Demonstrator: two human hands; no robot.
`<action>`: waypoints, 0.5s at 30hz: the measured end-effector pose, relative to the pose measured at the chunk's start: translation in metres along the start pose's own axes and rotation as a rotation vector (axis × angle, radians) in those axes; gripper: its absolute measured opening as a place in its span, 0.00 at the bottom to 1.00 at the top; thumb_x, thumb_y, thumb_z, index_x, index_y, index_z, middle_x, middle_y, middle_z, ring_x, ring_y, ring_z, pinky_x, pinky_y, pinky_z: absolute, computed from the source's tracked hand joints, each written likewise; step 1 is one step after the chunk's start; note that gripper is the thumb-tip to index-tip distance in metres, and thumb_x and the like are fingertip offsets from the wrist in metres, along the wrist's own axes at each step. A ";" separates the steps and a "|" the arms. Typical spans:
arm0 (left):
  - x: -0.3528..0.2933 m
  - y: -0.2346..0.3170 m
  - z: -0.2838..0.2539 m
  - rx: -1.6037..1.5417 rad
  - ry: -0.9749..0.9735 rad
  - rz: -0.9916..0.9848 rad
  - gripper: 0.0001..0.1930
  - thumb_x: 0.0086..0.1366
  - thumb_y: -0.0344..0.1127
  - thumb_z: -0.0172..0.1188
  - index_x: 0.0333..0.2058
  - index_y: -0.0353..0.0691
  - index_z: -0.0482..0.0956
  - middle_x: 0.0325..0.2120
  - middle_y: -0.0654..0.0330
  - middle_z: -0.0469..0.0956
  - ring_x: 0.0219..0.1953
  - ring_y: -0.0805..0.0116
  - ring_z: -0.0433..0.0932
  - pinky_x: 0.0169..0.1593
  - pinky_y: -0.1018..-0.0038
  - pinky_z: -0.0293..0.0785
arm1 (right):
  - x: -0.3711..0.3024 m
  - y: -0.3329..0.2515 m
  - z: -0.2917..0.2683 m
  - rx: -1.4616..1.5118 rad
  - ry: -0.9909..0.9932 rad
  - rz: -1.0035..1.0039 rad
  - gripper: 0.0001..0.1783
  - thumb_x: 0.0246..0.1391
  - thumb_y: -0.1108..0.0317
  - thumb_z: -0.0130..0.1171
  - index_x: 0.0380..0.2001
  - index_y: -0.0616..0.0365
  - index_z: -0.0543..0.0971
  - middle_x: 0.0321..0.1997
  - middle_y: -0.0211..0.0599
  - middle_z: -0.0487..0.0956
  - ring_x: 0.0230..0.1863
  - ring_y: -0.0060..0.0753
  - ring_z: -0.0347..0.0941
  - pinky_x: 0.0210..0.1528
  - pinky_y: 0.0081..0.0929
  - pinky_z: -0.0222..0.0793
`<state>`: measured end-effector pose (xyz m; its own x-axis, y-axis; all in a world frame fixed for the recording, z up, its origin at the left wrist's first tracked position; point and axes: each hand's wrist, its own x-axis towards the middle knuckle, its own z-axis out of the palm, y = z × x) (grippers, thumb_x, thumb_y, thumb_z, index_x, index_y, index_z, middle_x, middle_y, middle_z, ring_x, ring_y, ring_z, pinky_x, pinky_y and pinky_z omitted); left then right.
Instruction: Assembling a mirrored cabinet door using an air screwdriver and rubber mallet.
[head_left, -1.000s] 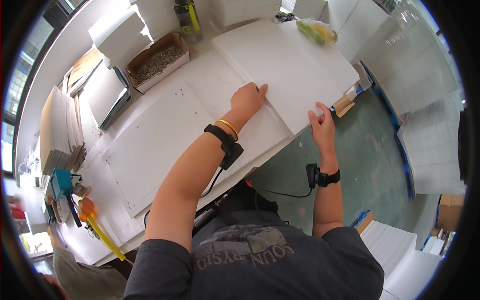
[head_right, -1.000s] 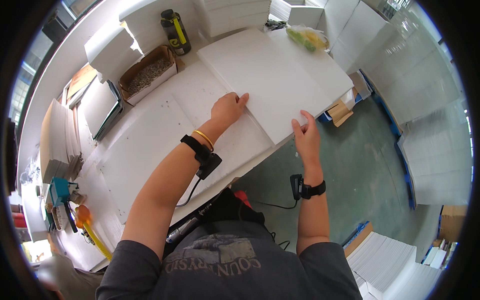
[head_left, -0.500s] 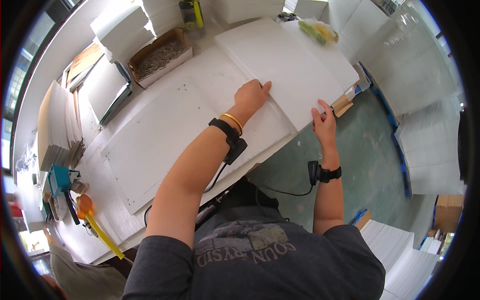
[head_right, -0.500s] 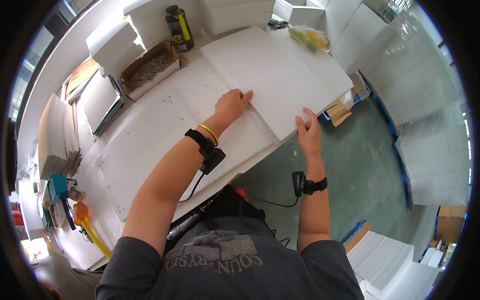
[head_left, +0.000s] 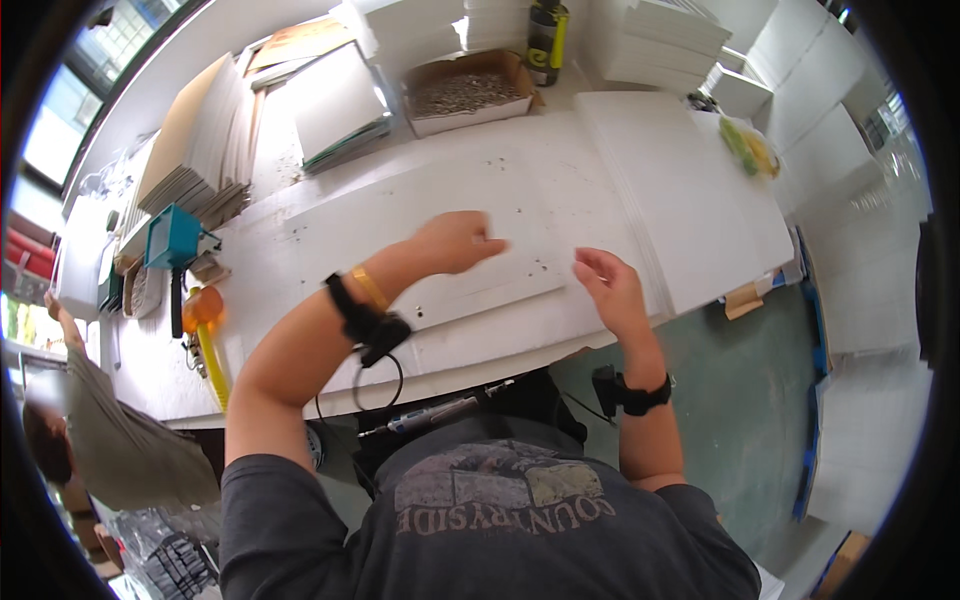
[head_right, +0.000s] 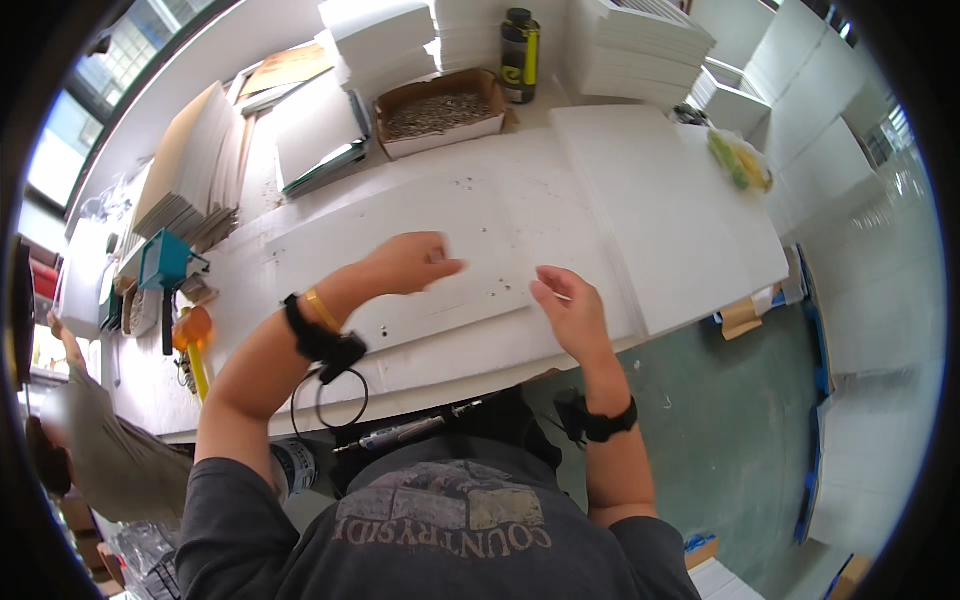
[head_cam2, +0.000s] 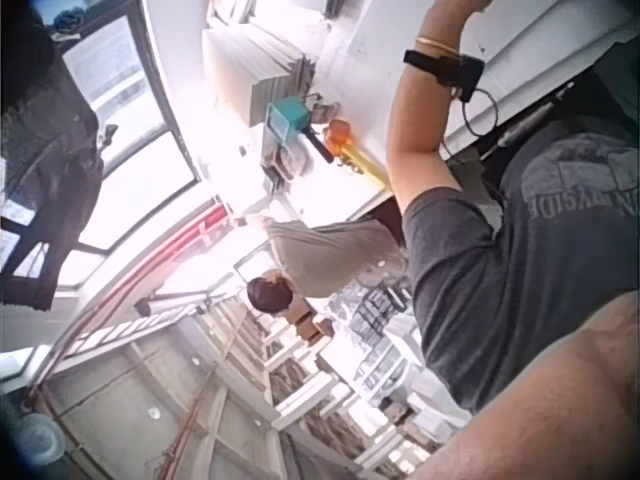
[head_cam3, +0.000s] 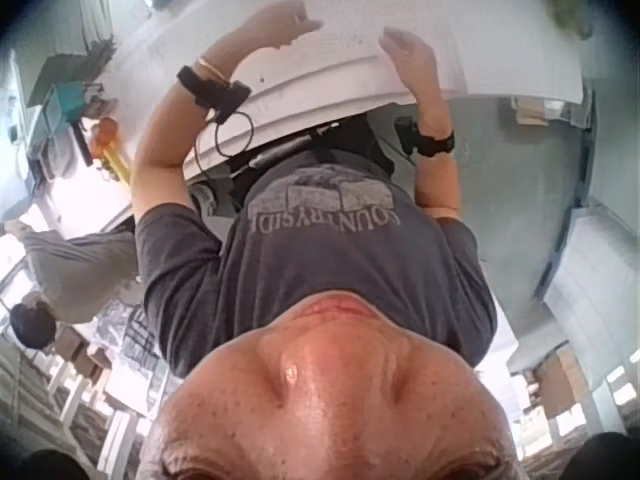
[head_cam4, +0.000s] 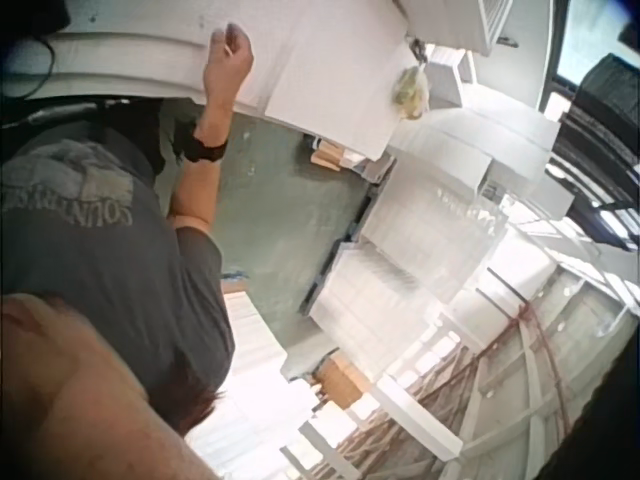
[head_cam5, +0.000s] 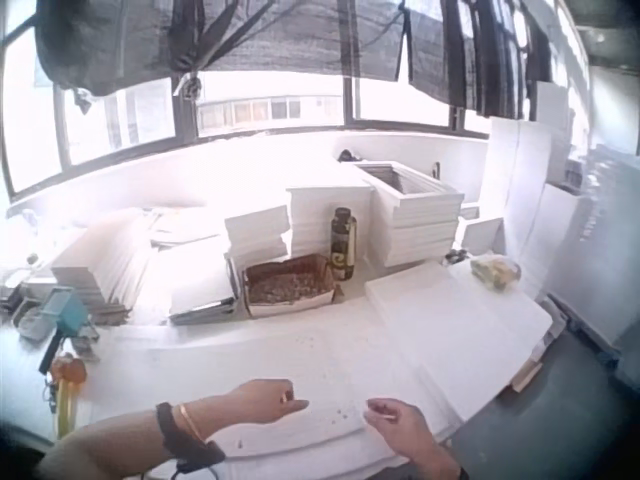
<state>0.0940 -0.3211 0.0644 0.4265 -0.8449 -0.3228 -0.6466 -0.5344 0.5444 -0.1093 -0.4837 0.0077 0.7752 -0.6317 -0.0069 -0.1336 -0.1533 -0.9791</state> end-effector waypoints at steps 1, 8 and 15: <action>-0.020 -0.027 -0.011 0.089 0.039 -0.115 0.23 0.58 0.55 0.54 0.30 0.36 0.72 0.24 0.54 0.76 0.24 0.63 0.77 0.31 0.69 0.71 | 0.009 -0.004 0.016 -0.094 -0.037 -0.049 0.19 0.51 0.63 0.58 0.42 0.65 0.75 0.35 0.43 0.78 0.35 0.29 0.74 0.39 0.23 0.71; -0.147 -0.177 -0.047 0.499 0.228 -0.646 0.33 0.56 0.60 0.54 0.34 0.26 0.71 0.28 0.44 0.78 0.31 0.53 0.79 0.36 0.64 0.74 | 0.082 -0.010 0.058 -0.611 -0.204 0.016 0.28 0.42 0.57 0.64 0.43 0.68 0.73 0.42 0.51 0.76 0.42 0.40 0.74 0.45 0.30 0.69; -0.155 -0.182 -0.050 0.054 0.166 -0.680 0.32 0.54 0.57 0.58 0.21 0.23 0.75 0.17 0.48 0.77 0.15 0.60 0.77 0.23 0.72 0.75 | 0.110 -0.042 0.064 -0.693 -0.342 0.237 0.32 0.38 0.58 0.68 0.43 0.69 0.72 0.37 0.51 0.76 0.40 0.37 0.74 0.44 0.28 0.69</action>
<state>0.1773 -0.0919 0.0540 0.8357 -0.3104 -0.4531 -0.2306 -0.9471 0.2234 0.0214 -0.4978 0.0349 0.8092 -0.4564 -0.3701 -0.5836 -0.5516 -0.5959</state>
